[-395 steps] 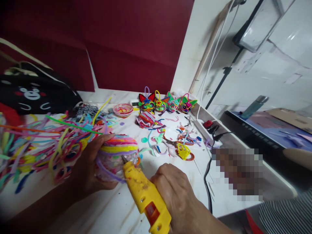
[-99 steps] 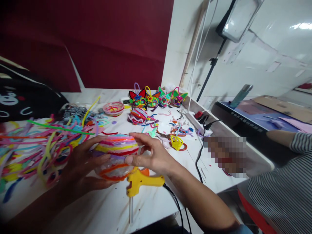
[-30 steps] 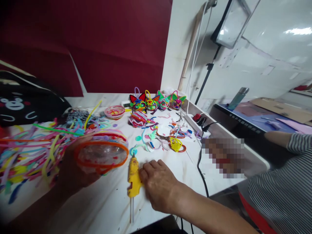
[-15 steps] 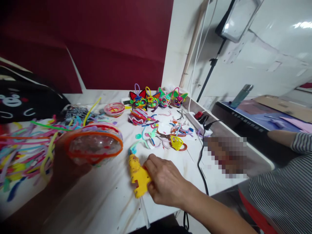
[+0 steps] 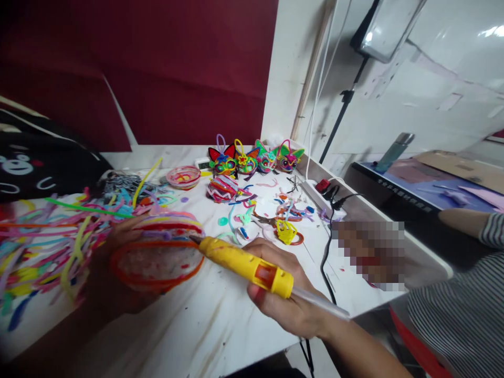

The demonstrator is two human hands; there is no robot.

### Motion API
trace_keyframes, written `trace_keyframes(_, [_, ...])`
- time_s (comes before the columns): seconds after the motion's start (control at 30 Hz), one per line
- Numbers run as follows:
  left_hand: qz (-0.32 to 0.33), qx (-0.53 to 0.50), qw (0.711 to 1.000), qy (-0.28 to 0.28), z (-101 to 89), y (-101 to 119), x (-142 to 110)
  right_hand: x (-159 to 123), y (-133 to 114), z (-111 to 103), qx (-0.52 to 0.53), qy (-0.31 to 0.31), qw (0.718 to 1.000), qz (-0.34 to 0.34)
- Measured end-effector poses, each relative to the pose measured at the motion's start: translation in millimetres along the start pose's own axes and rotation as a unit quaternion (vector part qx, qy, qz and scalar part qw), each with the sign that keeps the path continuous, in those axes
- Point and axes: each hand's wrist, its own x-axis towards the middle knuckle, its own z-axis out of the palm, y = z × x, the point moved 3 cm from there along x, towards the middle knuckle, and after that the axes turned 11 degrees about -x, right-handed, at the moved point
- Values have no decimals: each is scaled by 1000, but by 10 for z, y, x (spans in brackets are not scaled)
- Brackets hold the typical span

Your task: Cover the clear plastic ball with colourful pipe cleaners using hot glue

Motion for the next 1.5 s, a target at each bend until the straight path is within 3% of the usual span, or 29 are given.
trace_keyframes(0.1, [31,-1,999,-16,7,90,30,12,6,24,39,3,999,7])
trace_keyframes(0.23, [18,-28,999,-27,22,176,13,10,53,60,61,-11,998,22])
trace_keyframes(0.6, [17,-23,997,-74,-29,190,-112,10,-18,81,19,-47,999,-7])
trace_keyframes(0.87, [1,-30,1000,-7,62,274,-98,11,-27,84,-1,-53,999,-10])
trace_keyframes(1.5, [28,-44,998,-18,39,234,-106,27,-112,-1,-44,-67,997,7])
